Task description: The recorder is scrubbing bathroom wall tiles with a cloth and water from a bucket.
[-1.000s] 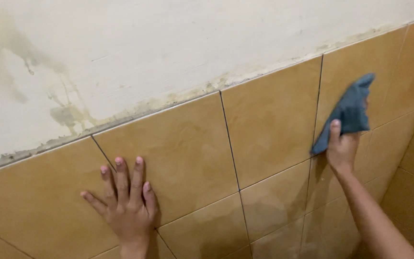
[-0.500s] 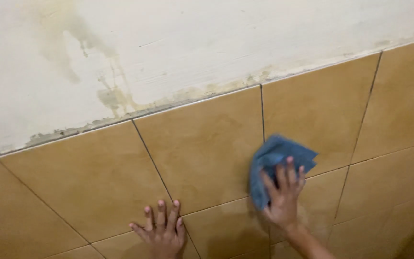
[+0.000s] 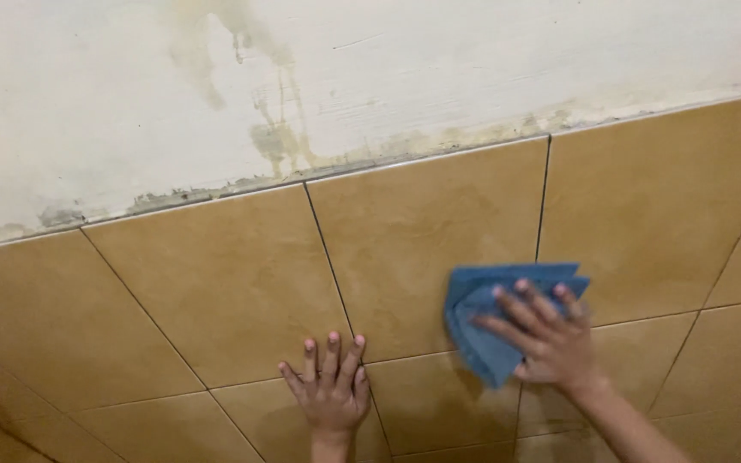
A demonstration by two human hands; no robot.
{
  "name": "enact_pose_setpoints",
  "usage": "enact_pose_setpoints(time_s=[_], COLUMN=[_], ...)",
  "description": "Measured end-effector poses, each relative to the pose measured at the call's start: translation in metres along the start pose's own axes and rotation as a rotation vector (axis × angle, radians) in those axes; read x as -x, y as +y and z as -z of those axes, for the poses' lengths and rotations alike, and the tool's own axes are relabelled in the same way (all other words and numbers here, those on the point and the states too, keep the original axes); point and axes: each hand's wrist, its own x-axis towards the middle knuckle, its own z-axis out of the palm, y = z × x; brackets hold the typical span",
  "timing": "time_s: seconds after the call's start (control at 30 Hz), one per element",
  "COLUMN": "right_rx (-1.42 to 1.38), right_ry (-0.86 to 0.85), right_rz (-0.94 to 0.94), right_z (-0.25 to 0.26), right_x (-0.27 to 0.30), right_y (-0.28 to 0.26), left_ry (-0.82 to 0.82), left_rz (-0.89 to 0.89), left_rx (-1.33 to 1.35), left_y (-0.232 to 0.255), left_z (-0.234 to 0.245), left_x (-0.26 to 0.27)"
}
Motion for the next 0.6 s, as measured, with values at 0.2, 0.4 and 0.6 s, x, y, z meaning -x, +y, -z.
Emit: enact_pose_setpoints(time_s=[0.2,0.4,0.6], right_rx=[-0.012,-0.042,-0.111], right_ry=[0.19,0.143,-0.27], right_rz=[-0.628,-0.554,-0.02], right_z=[0.039,0.021,-0.039], right_x=[-0.099,-0.093,0.055], right_y=[0.056,-0.009,-0.121], left_ry=[-0.04,-0.153,-0.228], left_rz=[-0.015,-0.045,-0.062], left_rx=[0.027,0.112,-0.006], left_y=[-0.002,-0.016,-0.046], left_z=[0.007,0.024,0.038], left_x=[-0.002,0.024,0.079])
